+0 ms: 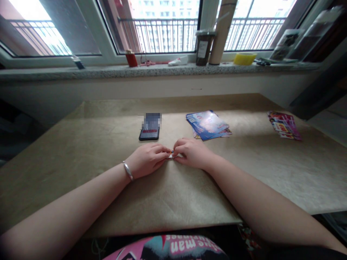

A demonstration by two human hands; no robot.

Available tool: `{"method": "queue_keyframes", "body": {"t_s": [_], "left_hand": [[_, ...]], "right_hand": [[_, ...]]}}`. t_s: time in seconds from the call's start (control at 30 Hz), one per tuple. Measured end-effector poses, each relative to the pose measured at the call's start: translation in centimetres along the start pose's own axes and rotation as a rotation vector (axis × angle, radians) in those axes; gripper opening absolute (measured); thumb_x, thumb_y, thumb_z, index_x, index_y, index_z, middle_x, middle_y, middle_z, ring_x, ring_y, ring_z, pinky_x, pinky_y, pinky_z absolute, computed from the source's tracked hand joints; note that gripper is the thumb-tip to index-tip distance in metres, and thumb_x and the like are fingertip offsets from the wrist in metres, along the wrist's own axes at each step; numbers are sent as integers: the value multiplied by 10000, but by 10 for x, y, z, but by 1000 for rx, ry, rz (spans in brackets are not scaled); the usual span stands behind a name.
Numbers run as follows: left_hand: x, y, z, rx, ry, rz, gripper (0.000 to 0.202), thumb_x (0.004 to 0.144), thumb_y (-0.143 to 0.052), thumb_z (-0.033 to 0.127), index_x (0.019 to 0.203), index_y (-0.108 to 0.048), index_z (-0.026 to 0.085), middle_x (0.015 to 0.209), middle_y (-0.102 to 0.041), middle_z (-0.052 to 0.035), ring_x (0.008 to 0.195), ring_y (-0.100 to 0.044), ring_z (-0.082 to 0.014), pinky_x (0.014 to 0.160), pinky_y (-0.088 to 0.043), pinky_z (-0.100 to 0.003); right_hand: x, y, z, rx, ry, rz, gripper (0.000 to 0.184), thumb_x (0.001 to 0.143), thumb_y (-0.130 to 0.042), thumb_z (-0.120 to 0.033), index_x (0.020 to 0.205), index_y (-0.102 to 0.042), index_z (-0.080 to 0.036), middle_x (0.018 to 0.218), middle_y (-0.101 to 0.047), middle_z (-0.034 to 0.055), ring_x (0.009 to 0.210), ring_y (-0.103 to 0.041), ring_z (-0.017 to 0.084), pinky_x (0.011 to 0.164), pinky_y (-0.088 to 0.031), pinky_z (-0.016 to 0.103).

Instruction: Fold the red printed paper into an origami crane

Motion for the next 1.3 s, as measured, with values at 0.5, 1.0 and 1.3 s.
{"method": "queue_keyframes", "body": {"t_s": [0.5,1.0,1.3], "left_hand": [[2,-5,-7,-65,65,-45,211,912,-417,265,923,-602,164,964,-634,-59,859,-578,-171,759,-485,-299],[-3,-1,-27,-204,317,47,113,838,-533,261,810,-613,186,746,-607,-7,696,-549,-137,632,-399,-230],[-3,2,-28,-197,377,42,90,802,-568,197,728,-615,180,702,-602,-1,670,-552,-139,599,-372,-235]], "right_hand": [[2,-1,-12,-354,-8,16,174,825,-506,-270,817,-656,-182,805,-672,45,723,-595,166,699,-366,298],[1,4,-4,-79,-195,135,121,769,-544,-265,807,-642,-204,744,-675,-7,652,-595,133,609,-357,240],[3,2,-11,-156,-151,73,164,833,-491,-271,735,-585,-180,734,-632,19,675,-546,139,587,-307,248]]}}
Point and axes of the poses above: each hand's wrist, its own x-axis towards the middle knuckle, its own y-axis out of the back of the hand, z = x × y, the point moved 8 cm from there along x, towards the middle knuckle
